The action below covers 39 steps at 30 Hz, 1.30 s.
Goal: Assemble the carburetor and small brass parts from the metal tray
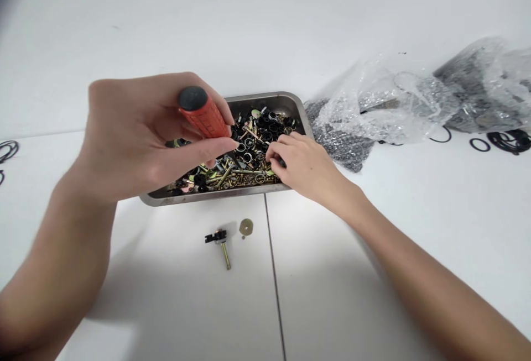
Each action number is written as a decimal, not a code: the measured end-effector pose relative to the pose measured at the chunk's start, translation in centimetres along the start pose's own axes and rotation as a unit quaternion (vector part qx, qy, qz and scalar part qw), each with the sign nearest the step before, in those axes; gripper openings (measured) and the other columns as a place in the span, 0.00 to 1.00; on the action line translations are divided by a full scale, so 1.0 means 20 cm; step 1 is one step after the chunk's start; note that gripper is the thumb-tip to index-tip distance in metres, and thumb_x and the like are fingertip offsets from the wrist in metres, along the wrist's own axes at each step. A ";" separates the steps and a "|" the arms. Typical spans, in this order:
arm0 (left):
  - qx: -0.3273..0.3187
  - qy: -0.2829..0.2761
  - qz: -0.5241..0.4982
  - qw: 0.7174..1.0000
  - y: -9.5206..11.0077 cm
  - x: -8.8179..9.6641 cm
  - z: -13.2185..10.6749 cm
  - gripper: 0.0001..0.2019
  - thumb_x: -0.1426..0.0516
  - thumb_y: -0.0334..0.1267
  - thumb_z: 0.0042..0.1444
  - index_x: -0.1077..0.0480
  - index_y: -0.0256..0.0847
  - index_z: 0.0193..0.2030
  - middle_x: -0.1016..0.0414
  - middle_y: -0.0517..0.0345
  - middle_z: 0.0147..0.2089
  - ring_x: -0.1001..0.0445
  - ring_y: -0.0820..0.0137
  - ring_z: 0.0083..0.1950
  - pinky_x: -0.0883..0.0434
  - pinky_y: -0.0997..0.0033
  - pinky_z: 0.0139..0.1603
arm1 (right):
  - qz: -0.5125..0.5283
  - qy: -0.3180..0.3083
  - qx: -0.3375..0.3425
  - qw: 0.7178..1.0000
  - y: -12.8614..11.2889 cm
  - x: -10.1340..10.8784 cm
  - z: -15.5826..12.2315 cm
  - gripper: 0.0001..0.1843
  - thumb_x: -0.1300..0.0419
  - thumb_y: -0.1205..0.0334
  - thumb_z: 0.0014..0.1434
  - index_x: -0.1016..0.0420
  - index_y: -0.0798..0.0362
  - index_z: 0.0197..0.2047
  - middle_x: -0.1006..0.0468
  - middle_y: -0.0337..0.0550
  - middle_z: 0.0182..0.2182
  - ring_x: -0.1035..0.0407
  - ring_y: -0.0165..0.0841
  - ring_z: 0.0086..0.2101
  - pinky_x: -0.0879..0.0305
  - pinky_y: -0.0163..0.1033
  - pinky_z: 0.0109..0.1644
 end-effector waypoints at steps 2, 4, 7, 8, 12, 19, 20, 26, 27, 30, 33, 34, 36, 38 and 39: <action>-0.005 0.006 -0.010 1.000 0.01 0.02 0.00 0.06 0.38 0.40 0.52 0.30 0.43 0.34 0.30 0.57 0.29 0.29 0.68 0.33 0.27 0.67 0.31 | 0.000 0.000 -0.001 1.000 0.00 0.00 0.00 0.11 0.50 0.64 0.62 0.25 0.51 0.38 0.24 0.45 0.38 0.32 0.39 0.42 0.37 0.45 0.46; -0.010 0.011 -0.011 1.000 0.03 0.03 0.00 0.05 0.37 0.38 0.51 0.30 0.43 0.33 0.29 0.56 0.30 0.28 0.67 0.33 0.26 0.66 0.30 | 0.000 0.001 -0.002 1.000 0.01 0.00 0.00 0.11 0.50 0.64 0.62 0.25 0.51 0.38 0.24 0.44 0.38 0.32 0.39 0.42 0.37 0.45 0.47; -0.039 0.024 0.000 0.999 0.05 0.04 -0.01 0.05 0.38 0.34 0.52 0.30 0.42 0.31 0.28 0.56 0.30 0.29 0.69 0.32 0.26 0.68 0.29 | 0.003 0.000 -0.001 1.000 0.00 0.00 0.00 0.11 0.50 0.64 0.62 0.25 0.51 0.38 0.23 0.44 0.39 0.32 0.39 0.43 0.37 0.45 0.48; -0.059 0.034 0.003 0.998 0.07 0.05 -0.01 0.05 0.38 0.32 0.51 0.31 0.41 0.30 0.28 0.57 0.30 0.30 0.71 0.31 0.27 0.70 0.27 | 0.004 0.000 0.000 1.000 0.00 0.00 0.00 0.11 0.50 0.64 0.62 0.25 0.51 0.38 0.23 0.44 0.39 0.32 0.39 0.42 0.37 0.45 0.48; -0.145 0.069 0.027 0.987 0.13 0.13 -0.04 0.05 0.41 0.25 0.53 0.33 0.35 0.30 0.28 0.57 0.31 0.32 0.76 0.32 0.31 0.75 0.24 | 0.006 0.016 0.010 1.000 0.00 0.00 0.00 0.12 0.51 0.62 0.63 0.26 0.51 0.38 0.23 0.45 0.39 0.32 0.40 0.42 0.37 0.45 0.46; -0.037 0.041 0.117 0.992 0.09 0.31 -0.10 0.07 0.38 0.36 0.52 0.29 0.33 0.31 0.31 0.58 0.29 0.34 0.79 0.29 0.30 0.78 0.23 | 0.012 0.032 0.011 0.999 0.03 -0.02 0.00 0.13 0.51 0.58 0.63 0.25 0.49 0.38 0.23 0.44 0.38 0.31 0.40 0.41 0.37 0.45 0.42; -0.023 0.030 0.115 0.993 0.07 0.32 -0.10 0.07 0.38 0.37 0.52 0.29 0.34 0.30 0.31 0.58 0.29 0.34 0.78 0.29 0.29 0.78 0.24 | 0.011 0.032 0.012 0.999 0.03 -0.02 0.00 0.14 0.51 0.57 0.63 0.25 0.49 0.38 0.23 0.44 0.38 0.31 0.41 0.41 0.36 0.45 0.42; -0.063 -0.011 0.154 0.986 0.08 0.30 -0.10 0.08 0.38 0.33 0.53 0.30 0.32 0.28 0.31 0.59 0.28 0.35 0.80 0.29 0.26 0.77 0.26 | 0.005 0.024 0.009 1.000 0.03 -0.02 0.01 0.13 0.51 0.57 0.63 0.26 0.48 0.37 0.23 0.44 0.39 0.31 0.43 0.41 0.37 0.47 0.42; -0.066 -0.010 0.149 0.987 0.08 0.30 -0.09 0.07 0.38 0.32 0.53 0.31 0.32 0.27 0.31 0.59 0.28 0.35 0.80 0.29 0.26 0.77 0.26 | 0.004 0.022 0.006 1.000 0.03 -0.02 0.01 0.13 0.51 0.57 0.63 0.26 0.48 0.37 0.23 0.43 0.39 0.31 0.43 0.41 0.37 0.47 0.42; -0.075 -0.006 0.105 0.992 0.08 0.29 -0.08 0.07 0.38 0.31 0.52 0.32 0.33 0.27 0.31 0.57 0.30 0.33 0.77 0.31 0.25 0.75 0.26 | 0.005 0.017 0.002 1.000 0.04 -0.02 0.01 0.12 0.51 0.57 0.63 0.26 0.47 0.38 0.23 0.42 0.39 0.32 0.42 0.42 0.37 0.47 0.43; -0.102 0.003 0.089 0.991 0.10 0.27 -0.08 0.06 0.39 0.29 0.52 0.32 0.32 0.28 0.30 0.56 0.30 0.32 0.75 0.32 0.28 0.72 0.25 | 0.007 0.015 0.003 1.000 0.04 -0.02 0.01 0.13 0.51 0.57 0.63 0.26 0.48 0.38 0.23 0.43 0.39 0.32 0.41 0.42 0.37 0.46 0.43; -0.112 0.005 0.088 0.990 0.11 0.25 -0.08 0.05 0.39 0.28 0.52 0.32 0.32 0.28 0.30 0.56 0.30 0.32 0.74 0.32 0.29 0.72 0.24 | 0.007 0.017 0.004 1.000 0.03 -0.02 0.01 0.13 0.51 0.58 0.63 0.26 0.49 0.38 0.23 0.43 0.39 0.32 0.41 0.42 0.37 0.46 0.44; -0.130 0.022 0.076 0.988 0.12 0.23 -0.08 0.05 0.40 0.26 0.53 0.32 0.31 0.29 0.30 0.56 0.30 0.31 0.74 0.33 0.29 0.71 0.24 | 0.005 0.020 0.005 1.000 0.02 -0.01 0.00 0.12 0.51 0.59 0.62 0.26 0.49 0.38 0.23 0.44 0.38 0.32 0.41 0.41 0.37 0.45 0.44; -0.147 0.053 0.052 0.986 0.13 0.22 -0.08 0.05 0.40 0.25 0.53 0.32 0.31 0.28 0.30 0.57 0.30 0.31 0.74 0.34 0.28 0.71 0.27 | 0.004 0.021 0.006 1.000 0.02 -0.01 0.00 0.12 0.51 0.60 0.62 0.26 0.50 0.38 0.23 0.44 0.38 0.32 0.40 0.42 0.38 0.45 0.44; -0.155 0.068 0.042 0.985 0.13 0.22 -0.07 0.04 0.41 0.24 0.53 0.31 0.31 0.28 0.30 0.57 0.30 0.31 0.74 0.35 0.27 0.71 0.28 | 0.003 0.020 0.006 1.000 0.01 -0.01 0.00 0.12 0.51 0.61 0.63 0.26 0.50 0.38 0.23 0.44 0.38 0.32 0.40 0.42 0.38 0.44 0.44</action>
Point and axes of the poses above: each hand's wrist, its own z-axis towards the middle knuckle, its own x-axis out of the back of the hand, y = z × x, the point moved 7 cm from there along z, towards the middle knuckle
